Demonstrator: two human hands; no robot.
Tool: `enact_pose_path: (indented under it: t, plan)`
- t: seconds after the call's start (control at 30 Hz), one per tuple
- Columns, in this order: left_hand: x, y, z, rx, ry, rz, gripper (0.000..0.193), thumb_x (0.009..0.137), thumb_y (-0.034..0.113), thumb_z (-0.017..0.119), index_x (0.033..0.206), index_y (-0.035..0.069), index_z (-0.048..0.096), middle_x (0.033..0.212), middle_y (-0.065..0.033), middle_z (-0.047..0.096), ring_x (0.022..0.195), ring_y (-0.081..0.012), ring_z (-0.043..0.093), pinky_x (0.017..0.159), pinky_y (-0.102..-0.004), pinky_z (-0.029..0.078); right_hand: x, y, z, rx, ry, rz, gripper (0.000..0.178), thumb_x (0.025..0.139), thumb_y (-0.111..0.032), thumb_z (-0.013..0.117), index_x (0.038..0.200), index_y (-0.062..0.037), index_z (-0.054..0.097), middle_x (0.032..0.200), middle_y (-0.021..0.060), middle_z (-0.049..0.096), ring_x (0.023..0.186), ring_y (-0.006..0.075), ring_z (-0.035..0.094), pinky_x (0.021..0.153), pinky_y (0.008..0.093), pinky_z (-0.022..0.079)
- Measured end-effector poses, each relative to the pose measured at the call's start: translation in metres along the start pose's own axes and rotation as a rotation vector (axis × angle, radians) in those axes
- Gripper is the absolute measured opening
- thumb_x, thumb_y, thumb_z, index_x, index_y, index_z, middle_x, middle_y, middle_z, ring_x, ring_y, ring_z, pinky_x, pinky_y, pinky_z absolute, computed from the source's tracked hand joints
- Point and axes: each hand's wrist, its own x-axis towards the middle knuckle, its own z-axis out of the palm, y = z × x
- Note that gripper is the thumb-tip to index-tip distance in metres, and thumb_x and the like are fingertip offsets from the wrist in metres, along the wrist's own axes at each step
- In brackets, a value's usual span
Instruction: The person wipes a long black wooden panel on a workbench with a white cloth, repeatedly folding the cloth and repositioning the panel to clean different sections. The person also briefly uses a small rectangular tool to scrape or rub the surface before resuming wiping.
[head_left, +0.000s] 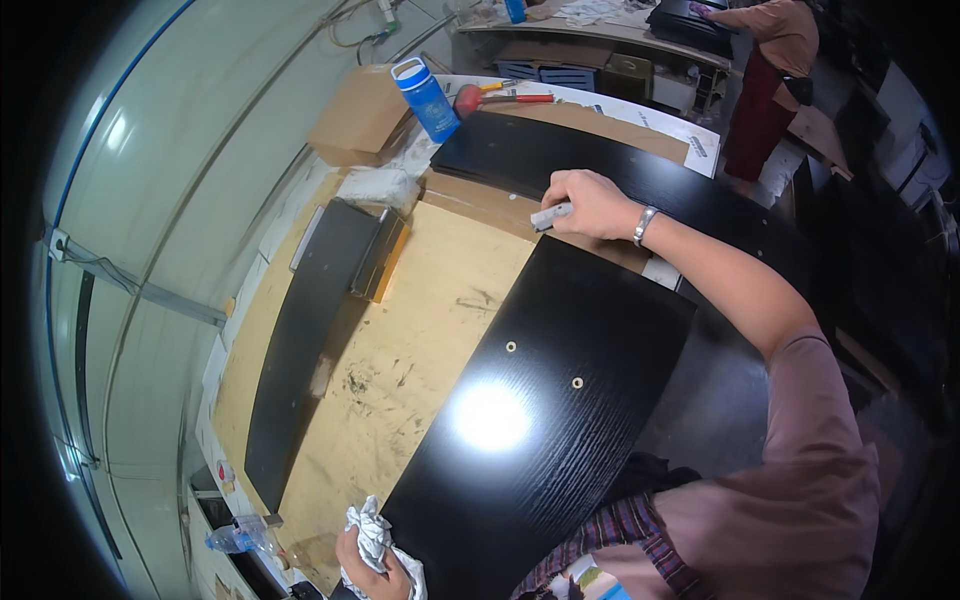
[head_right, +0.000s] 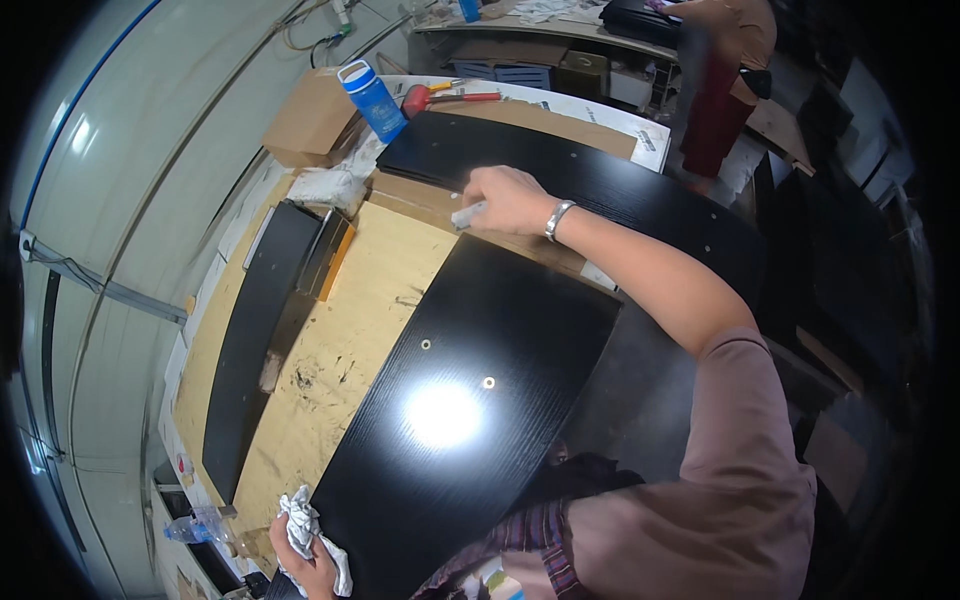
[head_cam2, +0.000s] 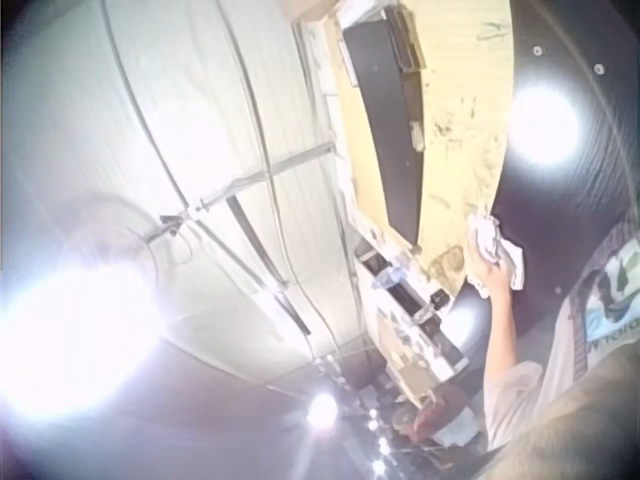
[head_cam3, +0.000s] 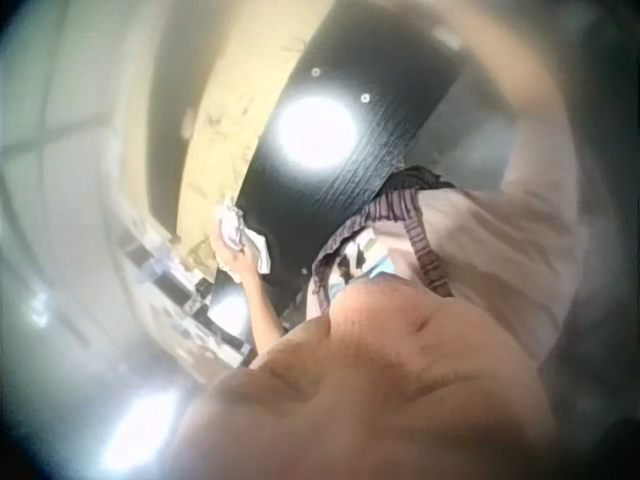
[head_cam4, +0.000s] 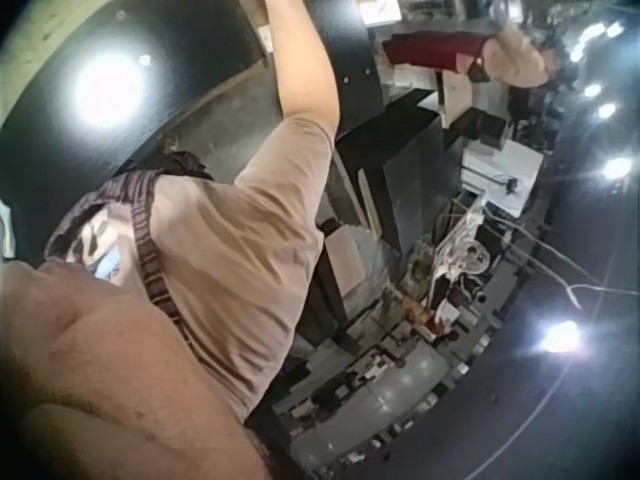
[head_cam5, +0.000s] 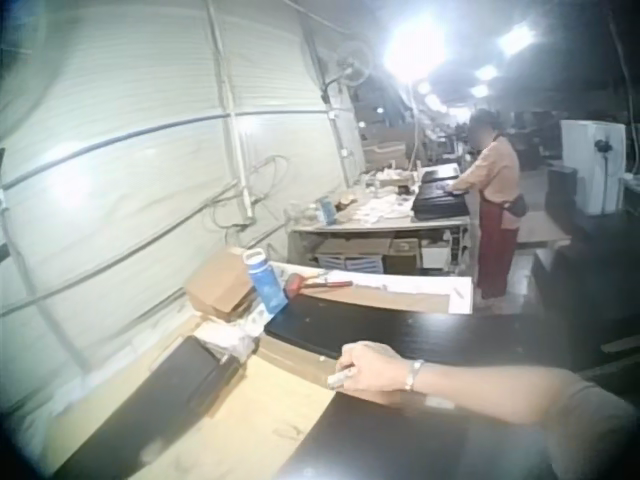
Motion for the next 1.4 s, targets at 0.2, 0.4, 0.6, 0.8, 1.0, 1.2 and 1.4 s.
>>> enact_pose_path:
  t: [0.2,0.4,0.6,0.8,1.0,1.2,1.4]
  plan:
    - [-0.007,-0.010,0.003,0.041,0.004,-0.016,0.050,0.086,0.007,0.068,0.135,-0.002,0.059,0.126,-0.0261,0.063,0.118,-0.0423,0.061,0.104,-0.0472,0.048,-0.011,-0.048,0.004,-0.144,-0.090,-0.135,0.020,0.073,-0.019,0.072,0.088,-0.0063,0.074,0.091,0.0074,0.065,0.095,0.0284,0.065,0.082,0.0413,0.054]
    - [-0.006,-0.009,0.002,0.037,0.010,-0.017,0.051,0.086,0.007,0.069,0.135,-0.002,0.059,0.127,-0.0258,0.063,0.119,-0.0423,0.061,0.105,-0.0468,0.047,-0.001,-0.022,-0.009,-0.236,0.038,-0.019,0.021,0.077,-0.025,0.073,0.089,-0.0075,0.075,0.094,0.0086,0.067,0.100,0.0285,0.066,0.083,0.0418,0.054]
    - [-0.005,-0.012,0.003,0.023,-0.017,-0.027,0.052,0.086,0.004,0.068,0.137,-0.002,0.058,0.130,-0.0247,0.062,0.122,-0.0408,0.059,0.107,-0.0457,0.046,0.003,-0.005,-0.006,-0.142,0.013,0.062,0.029,0.073,-0.023,0.073,0.099,-0.0101,0.078,0.099,0.0094,0.069,0.099,0.0297,0.067,0.086,0.0411,0.054]
    - [-0.007,-0.010,0.004,-0.006,-0.017,-0.025,0.055,0.086,0.002,0.068,0.139,-0.002,0.057,0.133,-0.0249,0.059,0.125,-0.0403,0.057,0.109,-0.0456,0.044,-0.008,0.002,-0.014,0.167,-0.105,-0.078,0.032,0.076,-0.011,0.071,0.106,0.0003,0.076,0.095,0.0107,0.067,0.089,0.0217,0.064,0.081,0.0327,0.052]
    - [-0.009,-0.009,0.001,0.030,-0.001,-0.011,0.054,0.086,0.004,0.069,0.139,-0.002,0.057,0.131,-0.0255,0.061,0.123,-0.0411,0.059,0.108,-0.0461,0.045,-0.055,0.028,-0.054,0.194,-0.333,-0.035,0.030,0.075,-0.019,0.077,0.101,-0.0041,0.081,0.086,0.0090,0.073,0.075,0.0174,0.063,0.070,0.0337,0.052]
    - [-0.001,-0.004,0.001,0.067,-0.009,0.003,0.051,0.090,0.009,0.071,0.138,-0.002,0.057,0.128,-0.0253,0.063,0.119,-0.0408,0.062,0.104,-0.0440,0.048,-0.018,0.016,-0.027,0.138,-0.067,-0.223,0.032,0.079,-0.020,0.075,0.105,-0.0033,0.079,0.090,0.0126,0.075,0.080,0.0237,0.069,0.075,0.0352,0.054]
    - [-0.008,-0.012,-0.001,0.105,-0.017,-0.029,0.051,0.091,0.015,0.073,0.138,0.001,0.058,0.127,-0.0251,0.064,0.117,-0.0395,0.064,0.101,-0.0438,0.051,-0.046,0.018,-0.026,0.112,-0.157,-0.097,0.034,0.076,-0.015,0.075,0.108,-0.0039,0.079,0.090,0.0121,0.076,0.077,0.0207,0.069,0.074,0.0341,0.054]
